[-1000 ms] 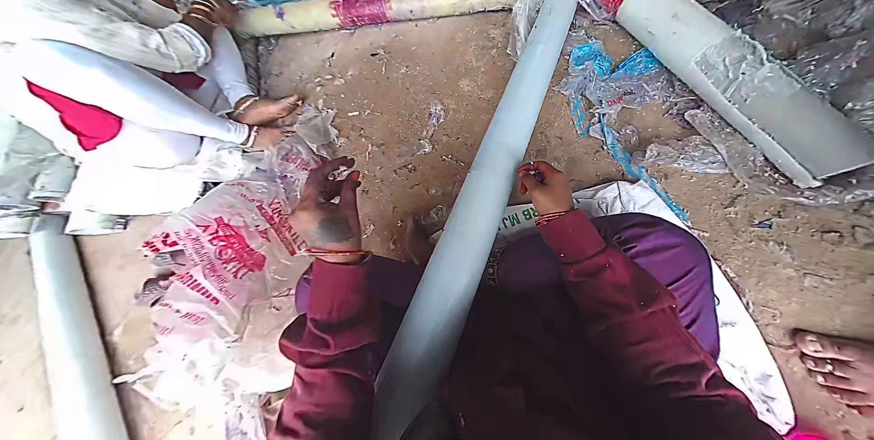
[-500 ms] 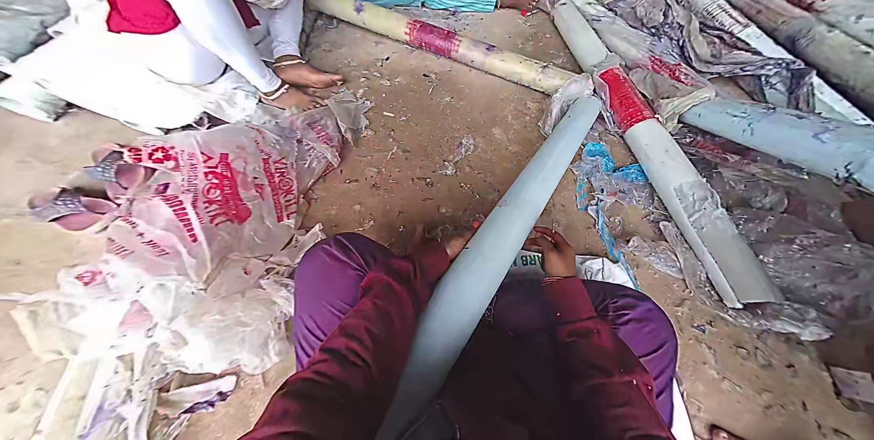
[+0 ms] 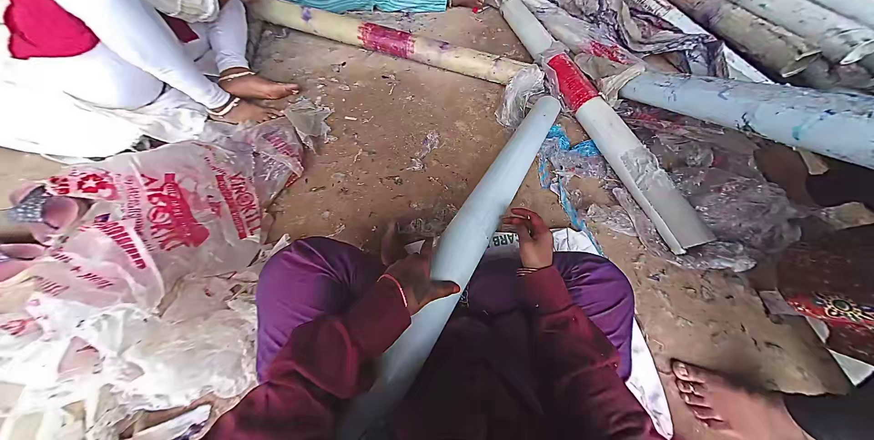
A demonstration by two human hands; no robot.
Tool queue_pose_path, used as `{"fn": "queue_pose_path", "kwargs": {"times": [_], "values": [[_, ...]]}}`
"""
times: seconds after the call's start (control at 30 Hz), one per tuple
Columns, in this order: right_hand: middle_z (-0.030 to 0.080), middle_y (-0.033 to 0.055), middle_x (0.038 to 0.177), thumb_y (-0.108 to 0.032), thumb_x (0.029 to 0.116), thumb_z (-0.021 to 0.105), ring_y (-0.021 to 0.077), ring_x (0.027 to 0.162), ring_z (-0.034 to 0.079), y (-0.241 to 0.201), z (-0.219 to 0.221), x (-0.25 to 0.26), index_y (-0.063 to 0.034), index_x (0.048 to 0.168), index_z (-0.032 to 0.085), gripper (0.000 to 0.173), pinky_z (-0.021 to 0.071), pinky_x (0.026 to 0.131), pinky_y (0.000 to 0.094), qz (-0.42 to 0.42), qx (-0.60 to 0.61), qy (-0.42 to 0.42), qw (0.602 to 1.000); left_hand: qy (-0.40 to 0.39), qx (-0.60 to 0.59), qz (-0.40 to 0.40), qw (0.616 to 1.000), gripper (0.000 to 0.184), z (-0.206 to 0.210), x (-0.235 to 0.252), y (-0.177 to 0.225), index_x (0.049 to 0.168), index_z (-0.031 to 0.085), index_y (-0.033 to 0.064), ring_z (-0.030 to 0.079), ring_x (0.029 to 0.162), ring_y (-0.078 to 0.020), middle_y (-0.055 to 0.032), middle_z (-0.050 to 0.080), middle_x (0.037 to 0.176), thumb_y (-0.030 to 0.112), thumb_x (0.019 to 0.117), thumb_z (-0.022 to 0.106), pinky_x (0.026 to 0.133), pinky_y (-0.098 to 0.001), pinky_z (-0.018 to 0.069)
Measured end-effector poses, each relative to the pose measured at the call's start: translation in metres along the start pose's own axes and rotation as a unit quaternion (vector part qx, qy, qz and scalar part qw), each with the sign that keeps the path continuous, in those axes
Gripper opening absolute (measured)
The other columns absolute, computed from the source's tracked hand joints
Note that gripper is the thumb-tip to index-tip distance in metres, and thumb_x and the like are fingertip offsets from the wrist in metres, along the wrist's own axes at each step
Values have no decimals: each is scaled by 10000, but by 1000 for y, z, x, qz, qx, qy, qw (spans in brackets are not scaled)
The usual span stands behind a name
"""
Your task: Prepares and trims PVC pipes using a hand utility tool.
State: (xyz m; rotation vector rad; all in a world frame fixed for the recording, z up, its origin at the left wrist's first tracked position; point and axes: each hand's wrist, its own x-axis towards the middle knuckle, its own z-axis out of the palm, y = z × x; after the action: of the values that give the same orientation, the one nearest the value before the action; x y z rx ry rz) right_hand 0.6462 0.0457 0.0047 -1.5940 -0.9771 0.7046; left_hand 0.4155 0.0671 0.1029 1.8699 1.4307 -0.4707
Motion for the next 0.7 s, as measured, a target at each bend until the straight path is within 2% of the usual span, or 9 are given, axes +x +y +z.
{"fn": "queue_pose_path", "kwargs": {"times": [0.03, 0.07, 0.1, 0.17, 0.37, 0.47, 0.57, 0.63, 0.7], "values": [[746, 95, 973, -8, 995, 506, 96, 837, 673, -6, 0, 7, 57, 1211, 643, 264, 519, 771, 304, 14, -7, 4, 1000, 20, 0, 11, 1000, 986, 2, -6, -9, 1604, 281, 35, 460, 1409, -440, -294, 289, 1620, 575, 898, 710, 1113, -533, 431], [744, 90, 965, -14, 1006, 521, 116, 814, 660, -11, 0, 15, 26, 1206, 654, 243, 513, 753, 335, 24, -14, 3, 1000, 53, -8, 36, 998, 809, 5, -11, -20, 1555, 398, 24, 505, 1370, -441, -288, 316, 1612, 479, 951, 684, 1088, -535, 454], [749, 102, 963, -30, 1019, 528, 155, 809, 669, -16, -1, 24, 8, 1207, 665, 236, 519, 758, 390, 29, -22, -2, 999, 100, -19, 67, 993, 616, 7, -15, -29, 1472, 515, -5, 609, 1243, -453, -300, 500, 1481, 361, 997, 652, 1037, -565, 482], [752, 113, 936, -57, 1023, 531, 199, 809, 685, -21, -3, 44, -2, 1190, 683, 233, 522, 779, 453, 37, -28, -22, 999, 183, -39, 106, 977, 425, 8, -18, -39, 1369, 610, -40, 703, 1067, -427, -276, 679, 1247, 216, 1030, 597, 975, -573, 521], [706, 83, 818, -51, 1023, 572, 127, 693, 631, -7, -8, 55, 23, 1090, 711, 171, 521, 743, 363, 135, 84, -38, 987, 268, -36, 250, 930, 318, 4, 16, -5, 1249, 694, -30, 730, 1027, -344, -237, 709, 1187, 138, 988, 623, 935, -444, 583], [704, 81, 817, -63, 1031, 546, 156, 688, 625, -2, -16, 52, 10, 1098, 711, 193, 510, 737, 409, 162, 84, -16, 983, 240, 32, 279, 929, 284, -3, 53, 34, 1211, 719, -12, 716, 965, -354, -246, 698, 1178, 132, 973, 663, 867, -435, 583], [690, 56, 774, -84, 1034, 550, 145, 664, 608, -8, -24, 56, -7, 1087, 717, 191, 499, 709, 406, 152, 79, -12, 985, 153, 110, 255, 949, 334, -8, 82, 69, 1261, 684, -32, 669, 1027, -398, -286, 641, 1229, 100, 955, 702, 925, -481, 535], [677, 51, 766, -87, 1040, 550, 140, 667, 598, -13, -29, 58, -8, 1090, 713, 188, 496, 704, 388, 154, 77, -13, 985, 140, 126, 248, 950, 227, -5, 96, 78, 1138, 726, -57, 660, 1093, -424, -294, 648, 1205, 72, 954, 692, 986, -509, 514], [676, 55, 763, -81, 1036, 547, 141, 668, 602, -14, -29, 60, -10, 1092, 711, 187, 497, 697, 384, 151, 79, -16, 985, 172, 125, 266, 940, 151, 0, 104, 77, 1024, 746, -85, 680, 1040, -431, -294, 678, 1111, 23, 943, 677, 957, -513, 529]]}}
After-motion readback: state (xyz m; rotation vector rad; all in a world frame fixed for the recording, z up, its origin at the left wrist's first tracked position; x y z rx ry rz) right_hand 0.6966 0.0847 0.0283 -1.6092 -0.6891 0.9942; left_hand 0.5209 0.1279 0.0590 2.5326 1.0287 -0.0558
